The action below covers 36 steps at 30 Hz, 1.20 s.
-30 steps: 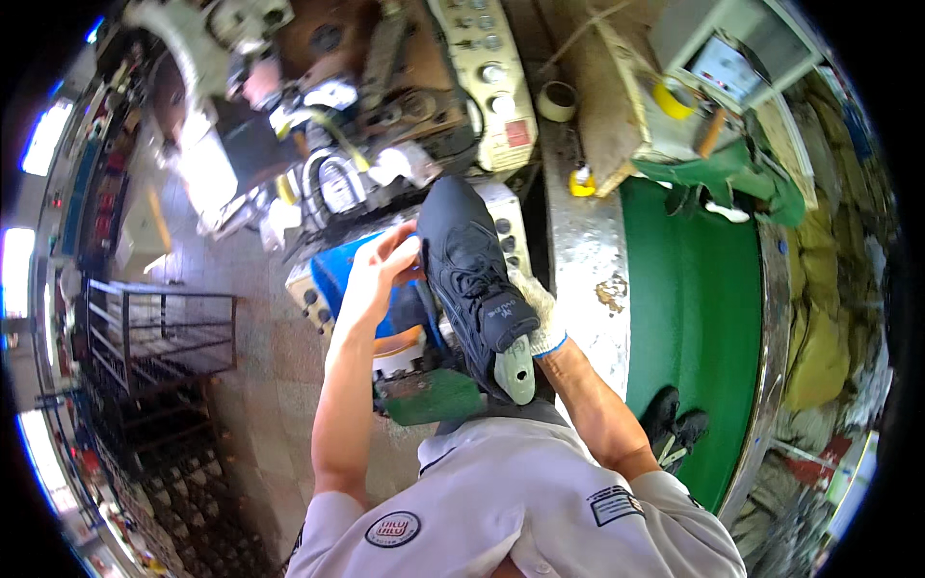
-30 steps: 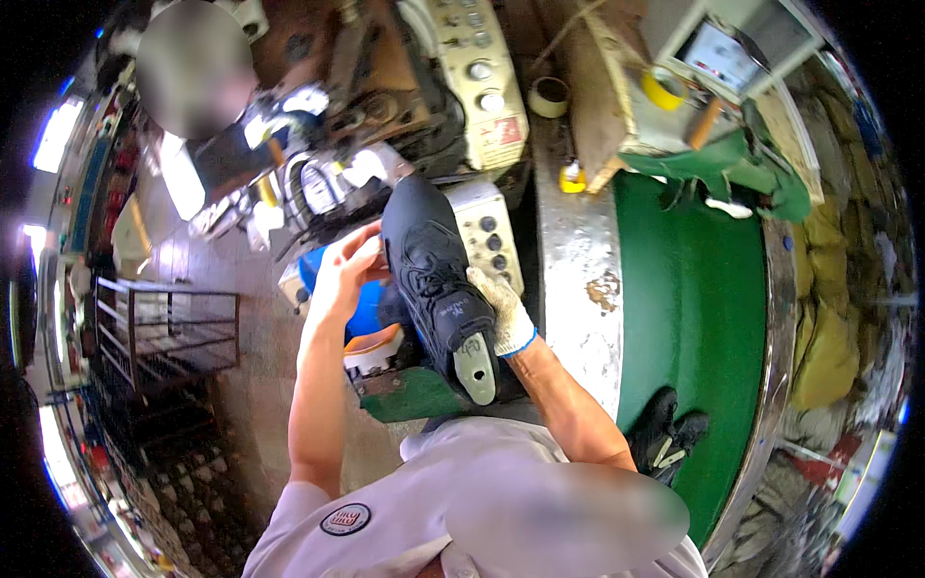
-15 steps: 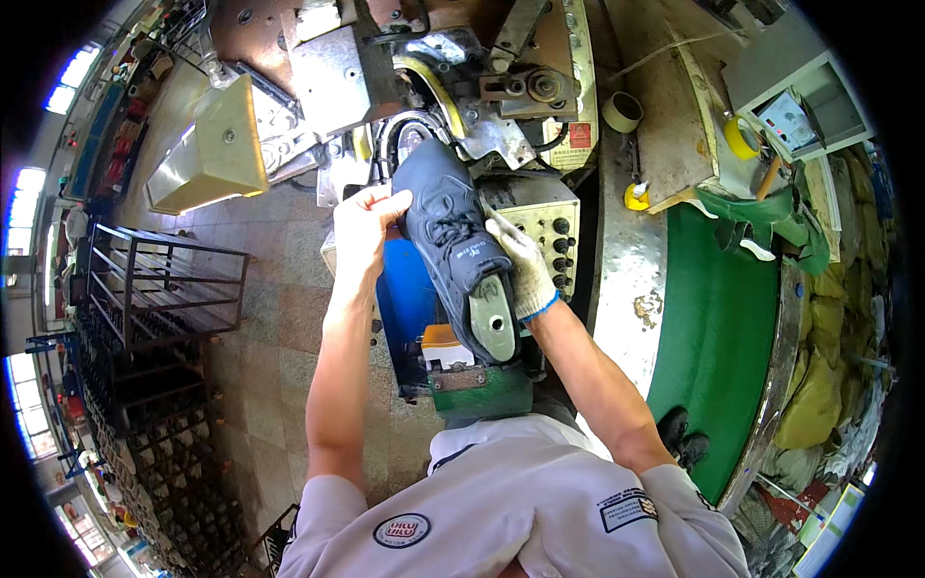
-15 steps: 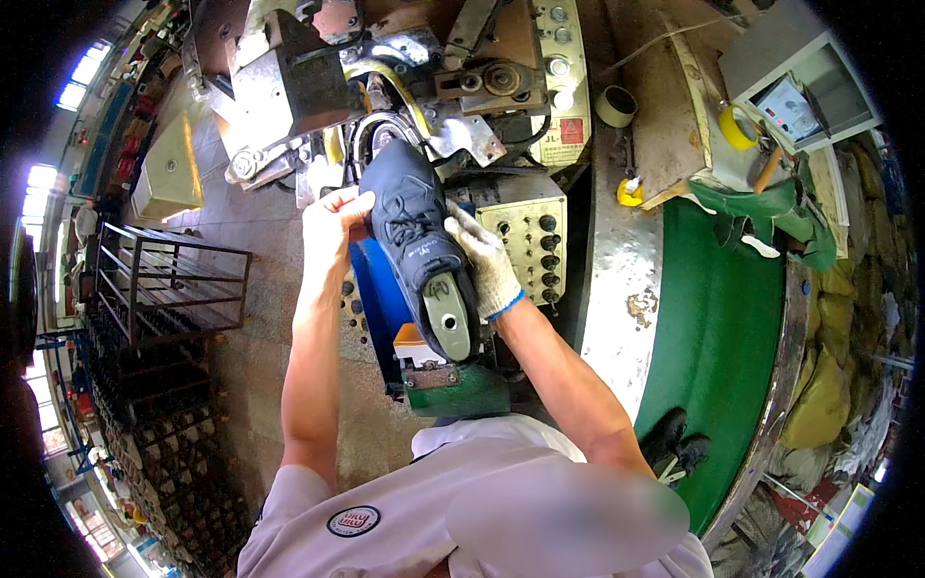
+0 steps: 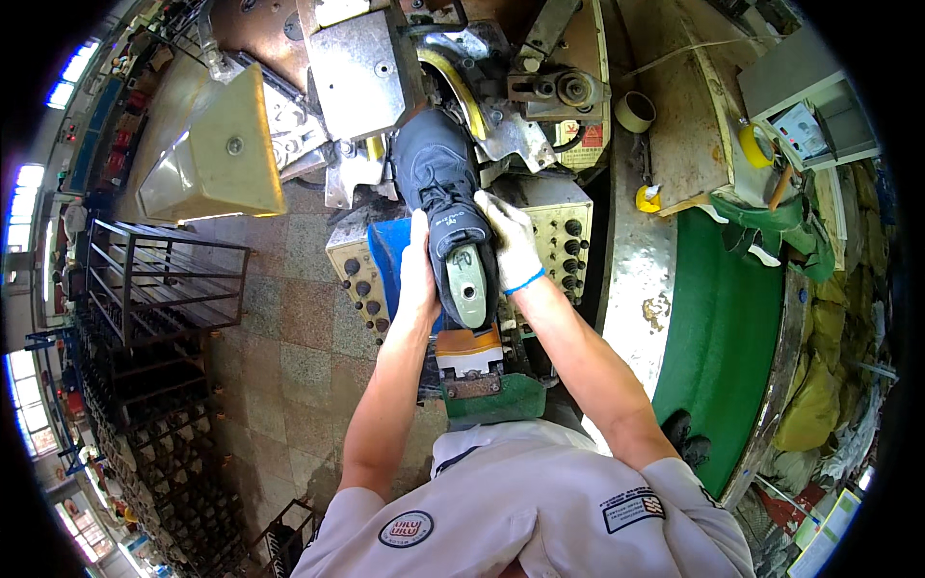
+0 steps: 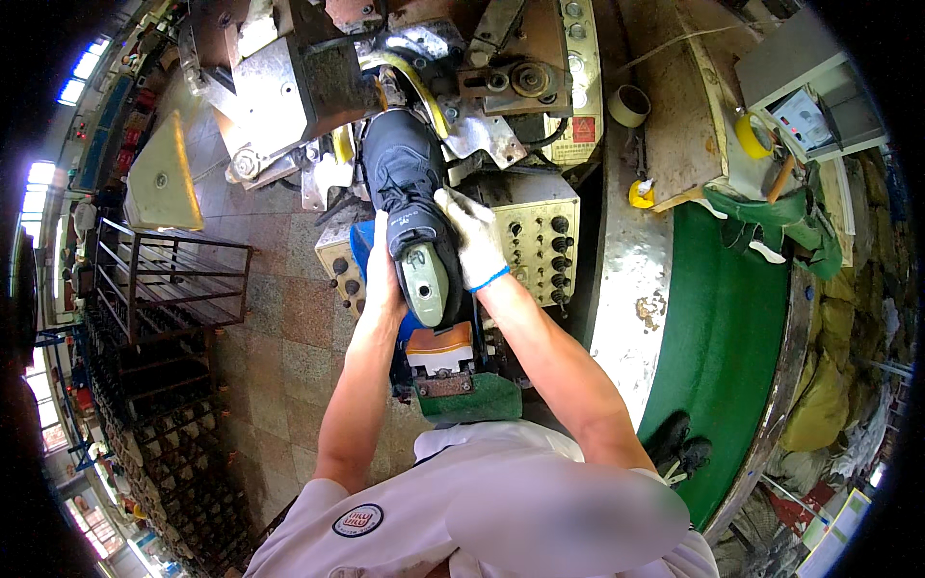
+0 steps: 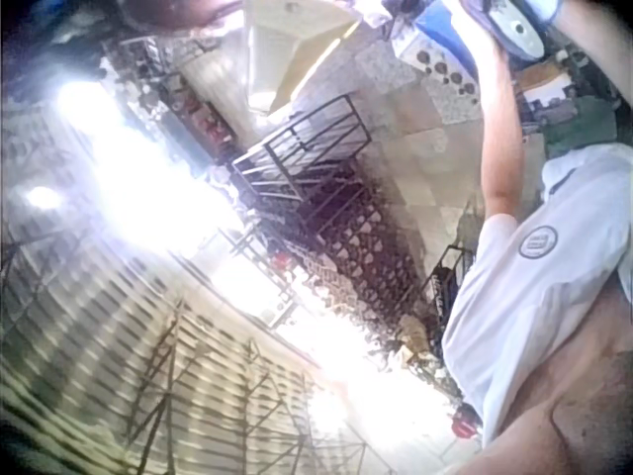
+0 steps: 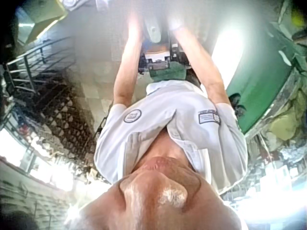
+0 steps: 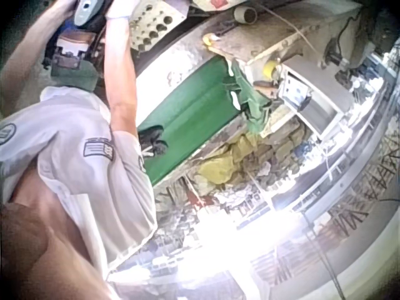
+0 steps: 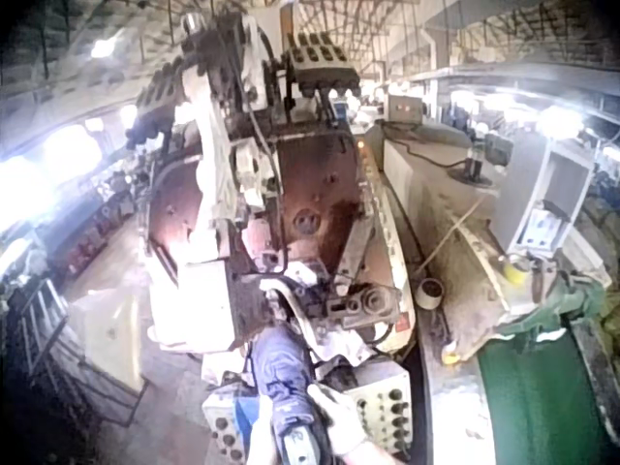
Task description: The person picks up a shoe upper from the conveyor belt, positions it onto the lasting machine's shoe mold, and activates the machine to press and shape the shoe. The person repeats this process for several shoes, picking them from the belt and placing finished lasted shoes onto a different section of the workspace.
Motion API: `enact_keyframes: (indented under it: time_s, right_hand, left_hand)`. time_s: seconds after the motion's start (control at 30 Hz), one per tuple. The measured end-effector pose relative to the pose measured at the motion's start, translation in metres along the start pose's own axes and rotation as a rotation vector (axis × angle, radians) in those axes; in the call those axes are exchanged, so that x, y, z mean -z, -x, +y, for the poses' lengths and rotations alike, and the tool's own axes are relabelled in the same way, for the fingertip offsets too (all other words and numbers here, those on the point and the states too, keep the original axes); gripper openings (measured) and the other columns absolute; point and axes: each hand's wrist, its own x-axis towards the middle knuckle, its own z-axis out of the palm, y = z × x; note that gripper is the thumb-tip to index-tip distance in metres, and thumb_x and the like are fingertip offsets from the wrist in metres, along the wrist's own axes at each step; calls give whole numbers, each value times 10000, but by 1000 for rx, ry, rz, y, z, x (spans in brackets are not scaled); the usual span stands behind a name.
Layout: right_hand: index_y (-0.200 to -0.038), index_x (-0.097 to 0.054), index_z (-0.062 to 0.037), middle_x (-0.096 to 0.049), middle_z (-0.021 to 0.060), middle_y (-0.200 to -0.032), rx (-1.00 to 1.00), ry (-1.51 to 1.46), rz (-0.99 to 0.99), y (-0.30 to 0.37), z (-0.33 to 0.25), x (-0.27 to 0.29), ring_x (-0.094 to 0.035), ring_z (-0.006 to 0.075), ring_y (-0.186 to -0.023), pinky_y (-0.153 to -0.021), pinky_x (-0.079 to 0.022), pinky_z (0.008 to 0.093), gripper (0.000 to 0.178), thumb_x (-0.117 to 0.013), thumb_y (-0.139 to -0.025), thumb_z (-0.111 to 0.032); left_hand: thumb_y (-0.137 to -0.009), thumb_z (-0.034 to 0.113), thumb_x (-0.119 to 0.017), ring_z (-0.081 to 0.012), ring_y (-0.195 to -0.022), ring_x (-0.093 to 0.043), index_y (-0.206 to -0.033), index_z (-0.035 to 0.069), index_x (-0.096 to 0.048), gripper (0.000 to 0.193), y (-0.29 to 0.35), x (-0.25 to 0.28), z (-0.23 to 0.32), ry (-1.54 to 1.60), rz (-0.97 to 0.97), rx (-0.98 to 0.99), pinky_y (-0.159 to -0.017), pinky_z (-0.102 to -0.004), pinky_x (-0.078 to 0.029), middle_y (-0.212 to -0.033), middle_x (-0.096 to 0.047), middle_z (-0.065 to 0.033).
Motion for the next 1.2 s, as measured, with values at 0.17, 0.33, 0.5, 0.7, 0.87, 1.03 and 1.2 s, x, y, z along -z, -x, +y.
enact_keyframes:
  time_s: [0.17, 0.33, 0.5, 0.7, 0.87, 1.03, 1.2]
  right_hand:
    - [-1248, -649, 43, -692, 71, -1114, -31, -216, 65, 1, 27, -3, -635, 126, -961, -872, -511, 269, 434, -696, -958, -277]
    - [-1266, -639, 47, -688, 77, -1133, -31, -259, 59, -8, 50, -4, -628, 119, -977, -879, -507, 263, 450, -684, -967, -286]
    - [-1245, -651, 49, -697, 68, -1109, 16, -201, 66, -5, 44, -7, -630, 115, -960, -875, -507, 260, 433, -669, -977, -291]
    - [-1165, -698, 36, -711, 46, -1041, -55, -110, 53, -12, 45, 7, -623, 92, -909, -840, -508, 270, 408, -648, -988, -328]
    - [-978, -731, -31, -670, -15, -871, -42, 61, 47, -9, 30, 5, -588, 62, -774, -712, -490, 256, 345, -628, -1001, -359]
    - [-887, -708, -47, -618, -44, -807, -17, 37, 84, -5, 9, -12, -550, 50, -722, -634, -459, 250, 264, -639, -999, -276]
    - [-939, -729, -26, -647, -34, -819, -29, 203, 40, -11, 13, 8, -531, 43, -742, -653, -464, 253, 281, -625, -1006, -279]
  left_hand:
    - [-1018, 540, -483, -172, -839, -679, -1087, 75, -679, 509, -15, 20, 10, -177, -24, -17, -786, -339, -556, -961, -716, -57]
    - [-1026, 530, -481, -158, -836, -681, -1097, 20, -698, 559, -19, 27, 23, -240, -34, -45, -799, -314, -542, -977, -725, -71]
    - [-1024, 532, -482, -162, -836, -681, -1091, 16, -689, 560, -18, 22, 23, -187, -4, -8, -803, -314, -541, -972, -721, -70]
    - [-1029, 526, -480, -155, -835, -671, -1066, 25, -694, 547, -17, 17, 14, -150, 29, -19, -794, -314, -537, -942, -714, -57]
    - [-1026, 533, -479, -156, -796, -667, -1022, 52, -703, 530, -25, 26, -8, -161, 64, -106, -771, -302, -530, -919, -716, -45]
    - [-1047, 537, -405, -152, -798, -670, -1050, 40, -690, 573, -28, 22, -20, -117, 23, -154, -779, -308, -542, -918, -712, -44]
    - [-1060, 529, -356, -170, -866, -674, -1159, 77, -620, 532, -36, 25, -31, 58, -40, -65, -822, -329, -556, -983, -691, -44]
